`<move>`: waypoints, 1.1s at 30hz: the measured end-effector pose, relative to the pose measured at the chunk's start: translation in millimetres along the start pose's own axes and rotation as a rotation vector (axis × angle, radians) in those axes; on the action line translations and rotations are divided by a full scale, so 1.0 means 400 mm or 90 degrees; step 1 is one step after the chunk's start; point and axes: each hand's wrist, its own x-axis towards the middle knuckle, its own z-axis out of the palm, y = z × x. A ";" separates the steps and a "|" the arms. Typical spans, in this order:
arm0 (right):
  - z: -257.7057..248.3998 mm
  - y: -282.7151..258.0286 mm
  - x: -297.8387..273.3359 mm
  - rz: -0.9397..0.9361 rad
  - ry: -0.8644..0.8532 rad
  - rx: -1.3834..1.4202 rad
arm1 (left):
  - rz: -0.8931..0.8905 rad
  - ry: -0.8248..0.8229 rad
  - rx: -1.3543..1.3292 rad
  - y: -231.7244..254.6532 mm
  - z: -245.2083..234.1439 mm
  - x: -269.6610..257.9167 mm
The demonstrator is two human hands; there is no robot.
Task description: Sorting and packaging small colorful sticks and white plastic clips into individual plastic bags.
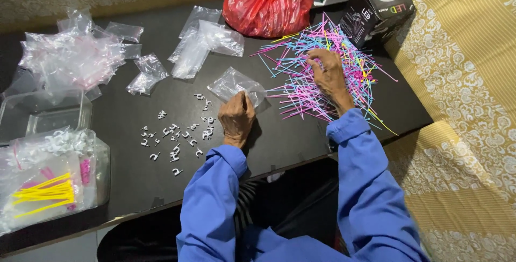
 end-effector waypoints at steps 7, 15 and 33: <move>-0.060 -0.099 0.046 0.070 0.031 0.026 | 0.009 0.006 0.005 0.003 0.006 -0.001; -0.147 -0.267 0.091 0.036 -0.087 0.120 | -0.027 0.034 -0.031 0.044 -0.038 0.077; -0.113 -0.367 0.158 -0.072 -0.555 -0.098 | -0.228 -0.170 -0.262 0.122 -0.130 0.154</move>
